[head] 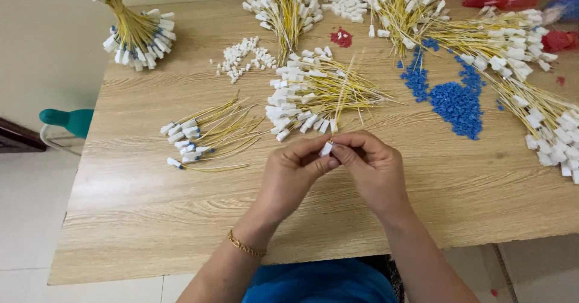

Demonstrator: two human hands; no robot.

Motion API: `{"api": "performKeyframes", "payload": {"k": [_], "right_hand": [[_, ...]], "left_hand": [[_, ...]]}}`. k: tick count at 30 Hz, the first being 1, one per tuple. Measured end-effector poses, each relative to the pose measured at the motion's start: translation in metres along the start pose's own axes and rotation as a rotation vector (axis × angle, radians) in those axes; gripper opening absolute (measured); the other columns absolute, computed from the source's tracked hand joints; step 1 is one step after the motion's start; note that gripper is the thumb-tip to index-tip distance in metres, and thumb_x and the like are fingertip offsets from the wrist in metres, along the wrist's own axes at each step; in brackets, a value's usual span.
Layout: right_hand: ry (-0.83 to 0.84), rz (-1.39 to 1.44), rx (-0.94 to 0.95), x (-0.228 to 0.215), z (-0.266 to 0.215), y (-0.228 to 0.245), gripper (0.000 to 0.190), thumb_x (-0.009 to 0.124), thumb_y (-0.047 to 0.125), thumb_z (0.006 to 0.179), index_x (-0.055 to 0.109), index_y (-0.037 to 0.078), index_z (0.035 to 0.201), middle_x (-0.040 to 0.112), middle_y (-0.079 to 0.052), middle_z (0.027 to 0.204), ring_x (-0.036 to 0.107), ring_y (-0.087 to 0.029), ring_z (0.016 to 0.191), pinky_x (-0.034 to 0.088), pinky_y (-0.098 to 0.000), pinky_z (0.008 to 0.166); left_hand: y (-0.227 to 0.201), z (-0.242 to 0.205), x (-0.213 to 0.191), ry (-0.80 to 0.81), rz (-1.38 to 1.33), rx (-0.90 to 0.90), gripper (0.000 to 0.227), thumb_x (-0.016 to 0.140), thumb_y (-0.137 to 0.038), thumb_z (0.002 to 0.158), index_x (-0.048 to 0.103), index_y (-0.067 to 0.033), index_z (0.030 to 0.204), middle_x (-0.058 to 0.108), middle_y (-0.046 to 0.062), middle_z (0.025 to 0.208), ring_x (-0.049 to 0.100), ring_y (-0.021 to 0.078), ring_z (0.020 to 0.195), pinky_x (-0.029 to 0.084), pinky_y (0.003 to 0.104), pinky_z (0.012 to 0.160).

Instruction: Manually assemble electrical wiring harnesses by inserting pins into connectors.

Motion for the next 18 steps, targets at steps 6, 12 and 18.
{"api": "performKeyframes", "payload": {"k": [6, 12, 18], "right_hand": [[0.006, -0.019, 0.054, 0.006, -0.004, 0.018, 0.014, 0.067, 0.0, 0.098, 0.073, 0.0, 0.11, 0.074, -0.006, 0.099, 0.071, -0.012, 0.089, 0.06, -0.0262, 0.082], [-0.01, -0.14, -0.16, 0.008, -0.008, 0.043, 0.012, 0.067, 0.001, 0.1, 0.071, 0.0, 0.111, 0.071, -0.005, 0.107, 0.069, -0.01, 0.099, 0.059, -0.0253, 0.089], [0.002, -0.335, -0.203, 0.012, -0.007, 0.048, 0.01, 0.07, 0.001, 0.098, 0.073, 0.002, 0.107, 0.068, -0.003, 0.103, 0.066, -0.011, 0.094, 0.055, -0.0242, 0.081]], "left_hand": [[0.006, -0.008, 0.002, 0.004, -0.068, -0.018, 0.034, 0.063, -0.004, 0.097, 0.066, -0.0017, 0.131, 0.075, 0.007, 0.113, 0.072, 0.0121, 0.102, 0.061, 0.027, 0.092], [0.003, -0.009, -0.002, -0.039, 0.031, -0.062, 0.031, 0.068, -0.005, 0.096, 0.071, -0.0004, 0.127, 0.077, 0.01, 0.107, 0.072, 0.0119, 0.093, 0.06, 0.027, 0.084], [-0.002, -0.012, -0.002, -0.058, 0.122, 0.049, 0.028, 0.071, -0.005, 0.096, 0.073, -0.0028, 0.124, 0.07, 0.005, 0.102, 0.071, 0.01, 0.095, 0.06, 0.025, 0.084]]}}
Point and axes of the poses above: each hand's wrist, its own z-axis towards the middle knuckle, its own x-axis out of the palm, y = z × x, the point moved 10 cm from there along z, towards the middle knuckle
